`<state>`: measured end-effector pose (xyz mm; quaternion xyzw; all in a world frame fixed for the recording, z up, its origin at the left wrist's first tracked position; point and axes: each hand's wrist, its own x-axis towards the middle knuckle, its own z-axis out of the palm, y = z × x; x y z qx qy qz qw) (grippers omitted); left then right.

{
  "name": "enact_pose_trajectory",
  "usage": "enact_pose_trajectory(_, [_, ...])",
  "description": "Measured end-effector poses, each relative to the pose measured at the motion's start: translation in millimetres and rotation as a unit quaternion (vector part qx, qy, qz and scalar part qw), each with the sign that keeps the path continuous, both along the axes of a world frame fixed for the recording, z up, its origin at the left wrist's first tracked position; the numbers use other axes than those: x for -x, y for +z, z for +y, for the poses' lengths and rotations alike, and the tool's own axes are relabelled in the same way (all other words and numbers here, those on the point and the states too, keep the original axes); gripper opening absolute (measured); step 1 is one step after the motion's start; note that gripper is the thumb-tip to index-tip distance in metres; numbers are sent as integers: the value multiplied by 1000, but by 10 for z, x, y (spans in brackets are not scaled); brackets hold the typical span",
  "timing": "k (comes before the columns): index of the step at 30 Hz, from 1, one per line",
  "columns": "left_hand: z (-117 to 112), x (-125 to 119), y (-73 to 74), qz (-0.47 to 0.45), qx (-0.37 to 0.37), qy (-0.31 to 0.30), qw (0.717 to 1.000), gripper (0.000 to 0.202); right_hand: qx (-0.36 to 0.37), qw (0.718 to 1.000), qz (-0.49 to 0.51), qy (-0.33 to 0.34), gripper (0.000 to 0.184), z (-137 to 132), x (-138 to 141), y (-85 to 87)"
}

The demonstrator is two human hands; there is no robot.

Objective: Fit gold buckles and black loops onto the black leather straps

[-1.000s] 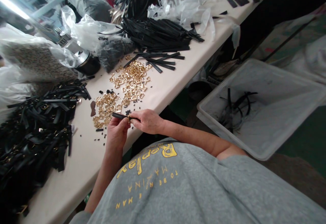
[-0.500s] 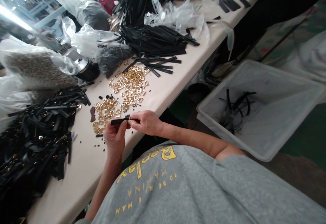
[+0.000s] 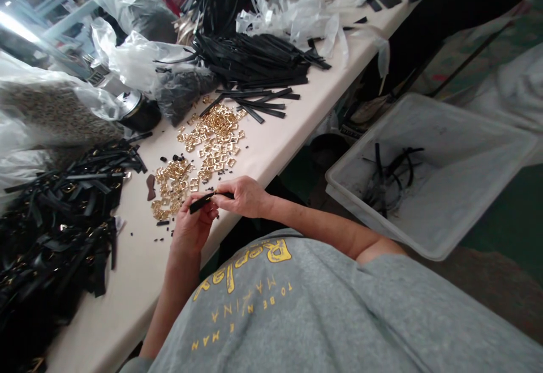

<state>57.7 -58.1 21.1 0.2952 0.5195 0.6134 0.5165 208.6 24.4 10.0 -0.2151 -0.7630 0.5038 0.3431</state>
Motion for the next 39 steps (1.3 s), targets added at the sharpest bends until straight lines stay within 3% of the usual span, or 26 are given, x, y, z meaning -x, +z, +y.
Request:
enact_pose_trajectory(5, [-1,98,38,28,47,-88,995,43,-23,999,-5,33,23,9,-21,9])
enact_pose_trajectory(15, [27,154,58,9,44,-132,990,34,-38,993,-2,112,29,93,-60,-14])
enact_pose_trajectory(21, [30,192,52,69,34,-82,994,27,-50,992,-29,117,34,183,-97,14])
enact_pose_trajectory(26, [6,190,39,167,21,-27,985,26,-146,982,-106,57,31,294,-139,58])
enact_pose_trajectory(33, [21,167,-5,297,65,-58,951,18,-337,925,-174,-12,29,432,-58,148])
enact_pose_trajectory(36, [81,184,-41,244,71,-18,967,18,-356,927,-98,-71,22,426,-26,128])
enact_pose_trajectory(39, [152,183,-73,136,62,33,988,20,-304,943,-59,-123,21,359,-26,44])
